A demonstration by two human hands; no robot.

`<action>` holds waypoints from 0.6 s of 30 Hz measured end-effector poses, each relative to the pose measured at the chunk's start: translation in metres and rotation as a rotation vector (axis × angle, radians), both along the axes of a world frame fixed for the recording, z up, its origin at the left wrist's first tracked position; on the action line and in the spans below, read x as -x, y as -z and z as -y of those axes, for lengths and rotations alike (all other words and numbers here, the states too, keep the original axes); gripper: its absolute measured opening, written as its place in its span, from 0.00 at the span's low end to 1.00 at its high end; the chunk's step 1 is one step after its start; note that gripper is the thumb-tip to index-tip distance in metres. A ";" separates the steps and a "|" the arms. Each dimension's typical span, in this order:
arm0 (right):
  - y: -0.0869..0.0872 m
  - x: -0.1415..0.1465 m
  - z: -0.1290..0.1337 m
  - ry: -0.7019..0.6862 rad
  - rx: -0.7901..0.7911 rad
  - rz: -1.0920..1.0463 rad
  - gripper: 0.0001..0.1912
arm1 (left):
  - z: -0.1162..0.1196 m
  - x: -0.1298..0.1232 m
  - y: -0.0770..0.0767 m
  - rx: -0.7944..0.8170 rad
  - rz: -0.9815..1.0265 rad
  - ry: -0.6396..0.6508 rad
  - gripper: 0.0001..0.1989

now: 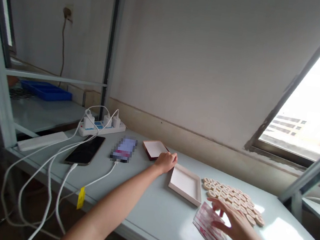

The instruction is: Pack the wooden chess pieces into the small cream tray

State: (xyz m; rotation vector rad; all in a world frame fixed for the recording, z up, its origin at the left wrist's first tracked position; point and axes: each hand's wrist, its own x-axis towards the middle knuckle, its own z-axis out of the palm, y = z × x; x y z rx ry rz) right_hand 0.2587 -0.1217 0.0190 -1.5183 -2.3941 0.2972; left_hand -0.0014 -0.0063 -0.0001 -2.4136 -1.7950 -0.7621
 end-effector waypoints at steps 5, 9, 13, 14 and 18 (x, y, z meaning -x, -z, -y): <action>0.011 -0.003 0.008 0.144 -0.098 0.144 0.23 | 0.004 0.003 -0.007 -0.158 0.069 0.057 0.11; 0.011 -0.001 0.012 0.131 -0.010 0.087 0.19 | 0.008 0.003 -0.011 -0.314 0.136 0.184 0.09; -0.004 0.010 0.018 0.037 0.145 -0.011 0.16 | 0.010 0.001 -0.011 -0.423 0.196 0.264 0.08; -0.011 0.014 0.017 0.005 0.160 -0.038 0.16 | 0.010 0.000 -0.011 -0.429 0.201 0.279 0.08; -0.036 0.040 -0.012 -0.063 0.095 -0.135 0.18 | 0.008 -0.003 -0.006 -0.395 0.221 0.306 0.08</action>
